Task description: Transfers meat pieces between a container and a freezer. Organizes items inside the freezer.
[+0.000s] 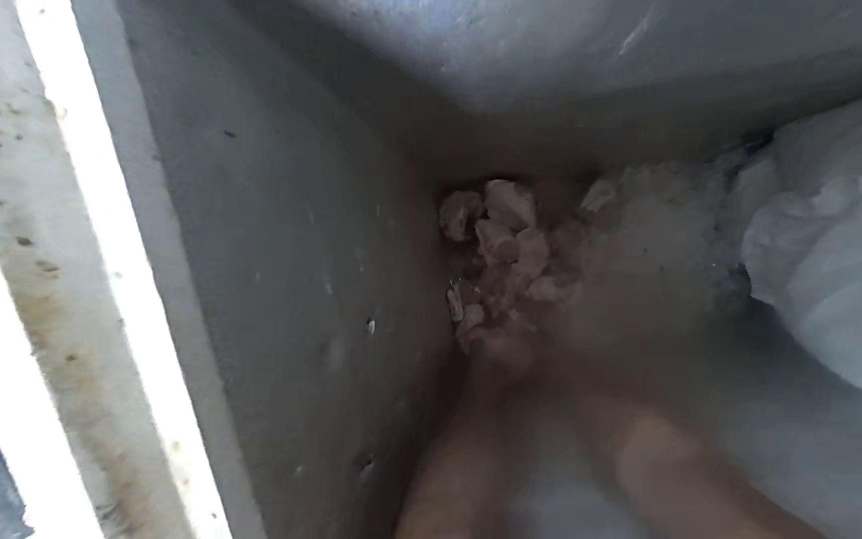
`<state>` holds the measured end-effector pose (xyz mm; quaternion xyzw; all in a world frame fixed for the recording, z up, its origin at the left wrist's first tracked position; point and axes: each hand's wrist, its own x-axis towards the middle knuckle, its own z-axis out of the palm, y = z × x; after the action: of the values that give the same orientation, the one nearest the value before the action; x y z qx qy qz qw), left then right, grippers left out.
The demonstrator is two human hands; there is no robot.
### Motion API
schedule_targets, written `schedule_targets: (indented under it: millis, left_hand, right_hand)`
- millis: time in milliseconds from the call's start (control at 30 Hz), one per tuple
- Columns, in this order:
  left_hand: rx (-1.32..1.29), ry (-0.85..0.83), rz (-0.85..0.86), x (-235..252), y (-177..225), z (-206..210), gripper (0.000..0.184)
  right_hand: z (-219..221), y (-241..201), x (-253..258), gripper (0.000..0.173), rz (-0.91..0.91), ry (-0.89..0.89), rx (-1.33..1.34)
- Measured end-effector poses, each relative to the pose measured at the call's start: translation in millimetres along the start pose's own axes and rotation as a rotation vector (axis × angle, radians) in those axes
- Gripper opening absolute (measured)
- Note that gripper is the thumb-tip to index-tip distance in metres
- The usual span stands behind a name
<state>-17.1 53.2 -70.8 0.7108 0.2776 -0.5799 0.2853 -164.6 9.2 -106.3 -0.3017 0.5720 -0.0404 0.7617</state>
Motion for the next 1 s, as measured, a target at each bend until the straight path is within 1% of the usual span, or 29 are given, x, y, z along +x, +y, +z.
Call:
schedule_targets:
  millis: [33, 67, 100, 133, 167, 233, 300, 367, 433, 467, 533, 567, 600, 633, 667, 700, 733, 767, 800, 833, 867, 900, 933, 967, 1000]
  left_hand:
    - [0.009, -0.016, 0.007, 1, 3, -2, 0.06]
    - [0.05, -0.034, 0.017, -1, 9, -3, 0.057]
    - [0.068, -0.057, 0.004, 0, 14, -4, 0.055]
    - [0.063, -0.073, -0.029, 1, 16, -4, 0.054]
    - [0.024, -0.083, -0.073, 1, 15, -4, 0.054]
    - [-0.07, -0.101, -0.154, 3, 8, -5, 0.057]
    - [-0.131, -0.085, -0.175, 2, 2, -6, 0.058]
    - [-0.093, -0.042, -0.177, -14, 6, 0, 0.054]
    - [-0.068, -0.049, -0.175, -11, 5, 0, 0.058]
    - [-0.061, -0.077, -0.155, -13, 4, 0, 0.06]
    - [-0.077, -0.147, -0.084, -33, 8, 8, 0.059]
    - [-0.091, -0.192, -0.034, -47, 10, 11, 0.059]
    - [-0.081, -0.272, 0.03, -68, 15, 15, 0.059]
    - [-0.04, -0.347, 0.121, -95, 22, 20, 0.058]
    - [0.006, -0.342, 0.185, -140, 34, 27, 0.055]
    - [0.021, -0.304, 0.205, -190, 51, 32, 0.053]
    - [0.024, -0.279, 0.192, -232, 65, 34, 0.052]
    - [0.008, -0.306, 0.193, -258, 71, 32, 0.055]
    - [-0.004, -0.377, 0.23, -273, 73, 28, 0.057]
    - [-0.021, -0.45, 0.282, -282, 73, 26, 0.055]
    - [-0.054, -0.498, 0.338, -292, 74, 25, 0.052]
    - [-0.096, -0.539, 0.377, -311, 74, 18, 0.052]
    - [-0.141, -0.553, 0.417, -340, 75, 4, 0.051]
    - [-0.188, -0.562, 0.46, -370, 76, -14, 0.053]
    - [-0.236, -0.568, 0.512, -402, 74, -40, 0.056]
  right_hand:
    - [-2, -5, 9, 0.06, 0.221, 0.021, 0.055]
    - [-5, -4, 20, 0.061, 0.356, 0.038, 0.088]
    - [-7, 0, 29, 0.062, 0.431, 0.045, 0.105]
    - [-7, 4, 33, 0.063, 0.467, 0.047, 0.119]
    - [-7, 6, 33, 0.062, 0.483, 0.042, 0.128]
    - [-6, 7, 31, 0.052, 0.522, 0.036, 0.134]
    - [-4, -9, 29, 0.046, 0.578, 0.037, 0.132]
    - [-5, -27, 17, 0.045, 0.575, -0.041, 0.116]
    - [-18, -28, 17, 0.05, 0.559, -0.141, 0.144]
    - [-17, -38, 9, 0.049, 0.553, -0.116, 0.131]
    - [-12, -69, -18, 0.037, 0.501, -0.053, 0.066]
    - [-9, -90, -42, 0.035, 0.45, -0.039, 0.056]
    - [-7, -111, -66, 0.035, 0.396, -0.011, 0.073]
    - [-7, -131, -89, 0.035, 0.352, 0.038, 0.092]
    - [-9, -149, -110, 0.034, 0.32, 0.077, 0.085]
    - [-10, -171, -130, 0.035, 0.295, 0.084, 0.055]
    - [-11, -191, -150, 0.036, 0.251, 0.071, 0.014]
    - [-16, -205, -165, 0.035, 0.165, 0.021, -0.021]
    - [-23, -212, -172, 0.031, 0.069, -0.05, -0.029]
    - [-18, -222, -185, 0.024, -0.007, -0.032, -0.043]
    - [-12, -235, -203, 0.02, -0.068, 0.015, -0.052]
    - [-1, -250, -233, 0.018, -0.106, 0.061, -0.078]
    - [15, -264, -269, 0.018, -0.154, 0.112, -0.058]
    - [39, -277, -307, 0.018, -0.211, 0.159, -0.036]
    - [64, -285, -345, 0.019, -0.264, 0.178, -0.02]
